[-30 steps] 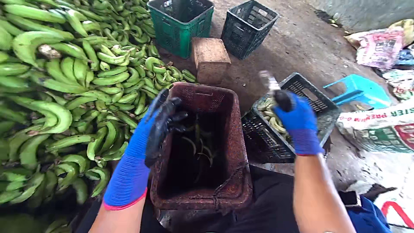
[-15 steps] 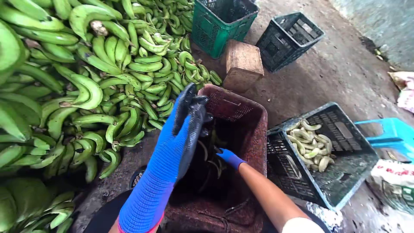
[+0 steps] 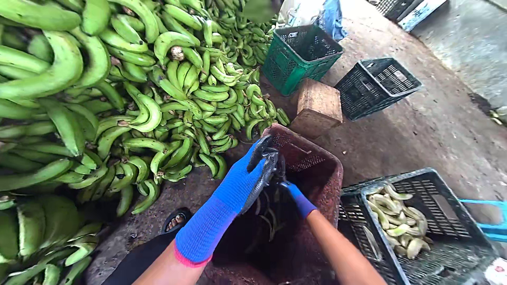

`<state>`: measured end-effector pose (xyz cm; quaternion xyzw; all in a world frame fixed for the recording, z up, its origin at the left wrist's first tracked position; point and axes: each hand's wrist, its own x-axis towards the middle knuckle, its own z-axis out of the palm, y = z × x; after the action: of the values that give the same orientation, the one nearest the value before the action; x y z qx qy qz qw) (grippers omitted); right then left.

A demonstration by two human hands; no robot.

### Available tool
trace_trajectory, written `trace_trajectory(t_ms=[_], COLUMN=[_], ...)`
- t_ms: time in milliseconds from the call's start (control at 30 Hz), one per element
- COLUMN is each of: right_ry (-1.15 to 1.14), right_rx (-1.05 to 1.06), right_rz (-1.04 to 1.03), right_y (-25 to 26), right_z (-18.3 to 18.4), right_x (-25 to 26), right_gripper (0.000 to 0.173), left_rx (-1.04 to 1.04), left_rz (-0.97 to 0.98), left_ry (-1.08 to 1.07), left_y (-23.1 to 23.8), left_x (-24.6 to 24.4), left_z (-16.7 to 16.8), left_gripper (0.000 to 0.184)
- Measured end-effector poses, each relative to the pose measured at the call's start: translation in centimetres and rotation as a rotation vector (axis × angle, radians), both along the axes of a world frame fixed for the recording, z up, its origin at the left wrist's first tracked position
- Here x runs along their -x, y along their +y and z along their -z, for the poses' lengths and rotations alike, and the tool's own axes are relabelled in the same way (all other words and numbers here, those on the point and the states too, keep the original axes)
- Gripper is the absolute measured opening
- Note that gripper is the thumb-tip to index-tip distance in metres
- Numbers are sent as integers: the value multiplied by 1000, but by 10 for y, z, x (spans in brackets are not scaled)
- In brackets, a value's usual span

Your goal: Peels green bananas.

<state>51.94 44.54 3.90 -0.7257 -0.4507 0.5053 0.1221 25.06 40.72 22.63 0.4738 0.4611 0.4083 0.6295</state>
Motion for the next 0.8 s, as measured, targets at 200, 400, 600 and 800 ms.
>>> trace_trajectory(t_ms=[200, 400, 600, 800], right_ry=[369, 553, 433, 69], right_rx=[-458, -948, -927, -755], right_rz=[75, -251, -390, -505], right_y=[-64, -126, -131, -129], right_z=[-147, -189, -172, -171], right_x=[-2, -1, -14, -21], right_gripper=[44, 56, 42, 48], left_rx=[199, 438, 349, 224], left_rz=[267, 257, -17, 33], left_ry=[207, -556, -646, -474], left_y=[8, -5, 8, 9], left_x=[-28, -47, -34, -45], left_z=[32, 24, 11, 21], left_gripper=[53, 64, 38, 27])
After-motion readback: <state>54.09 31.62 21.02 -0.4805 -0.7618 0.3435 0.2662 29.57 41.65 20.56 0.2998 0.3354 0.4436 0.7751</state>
